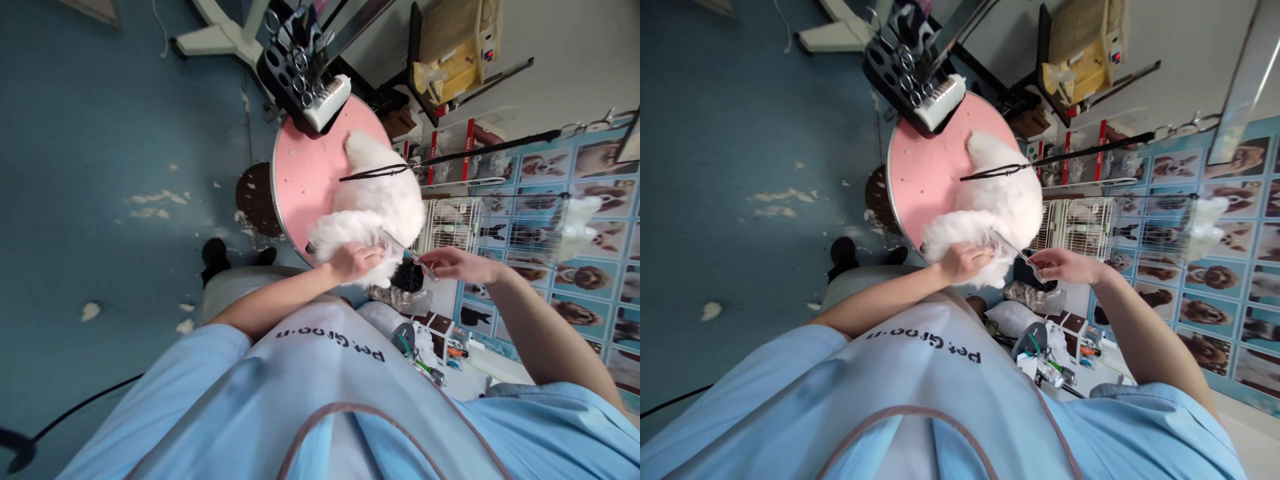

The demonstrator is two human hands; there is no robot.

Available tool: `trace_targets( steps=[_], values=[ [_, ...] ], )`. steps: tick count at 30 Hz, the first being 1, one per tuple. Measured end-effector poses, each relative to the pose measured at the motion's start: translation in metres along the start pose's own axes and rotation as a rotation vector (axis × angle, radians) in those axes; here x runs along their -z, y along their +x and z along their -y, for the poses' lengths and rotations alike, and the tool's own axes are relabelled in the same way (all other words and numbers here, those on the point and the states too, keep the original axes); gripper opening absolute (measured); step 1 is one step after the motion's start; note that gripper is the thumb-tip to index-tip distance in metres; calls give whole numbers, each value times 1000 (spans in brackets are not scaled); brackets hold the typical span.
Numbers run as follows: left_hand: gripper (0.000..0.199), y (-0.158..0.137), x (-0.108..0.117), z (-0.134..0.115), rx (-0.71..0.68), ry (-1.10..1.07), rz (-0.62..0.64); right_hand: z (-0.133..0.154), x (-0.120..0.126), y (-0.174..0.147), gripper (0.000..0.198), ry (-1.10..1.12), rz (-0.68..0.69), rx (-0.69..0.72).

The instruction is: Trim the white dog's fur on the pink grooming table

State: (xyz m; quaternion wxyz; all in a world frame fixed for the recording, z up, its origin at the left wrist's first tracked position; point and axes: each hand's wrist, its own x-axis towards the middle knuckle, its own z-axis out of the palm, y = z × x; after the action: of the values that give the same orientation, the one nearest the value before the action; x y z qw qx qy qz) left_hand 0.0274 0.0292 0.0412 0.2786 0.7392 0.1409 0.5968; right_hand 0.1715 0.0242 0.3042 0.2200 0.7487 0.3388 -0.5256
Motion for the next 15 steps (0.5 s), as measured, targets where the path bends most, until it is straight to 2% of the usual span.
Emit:
trace_targets(
  steps=[2,4,7,12,15],
  values=[
    [23,-2,-1,0,31,11,120,0,0,-1,50,1,21,-1],
    [23,-3,-2,0,50,13,170,-1,-1,-1,53,33,-4,-5],
    [22,-2,-2,0,38,8,148,-5,-2,1,56,60,-51,4],
    [19,1,0,0,10,27,10,-10,-5,3,51,6,-14,7],
    [19,2,0,0,17,28,38,-10,-4,2,54,31,-57,6]
  ],
)
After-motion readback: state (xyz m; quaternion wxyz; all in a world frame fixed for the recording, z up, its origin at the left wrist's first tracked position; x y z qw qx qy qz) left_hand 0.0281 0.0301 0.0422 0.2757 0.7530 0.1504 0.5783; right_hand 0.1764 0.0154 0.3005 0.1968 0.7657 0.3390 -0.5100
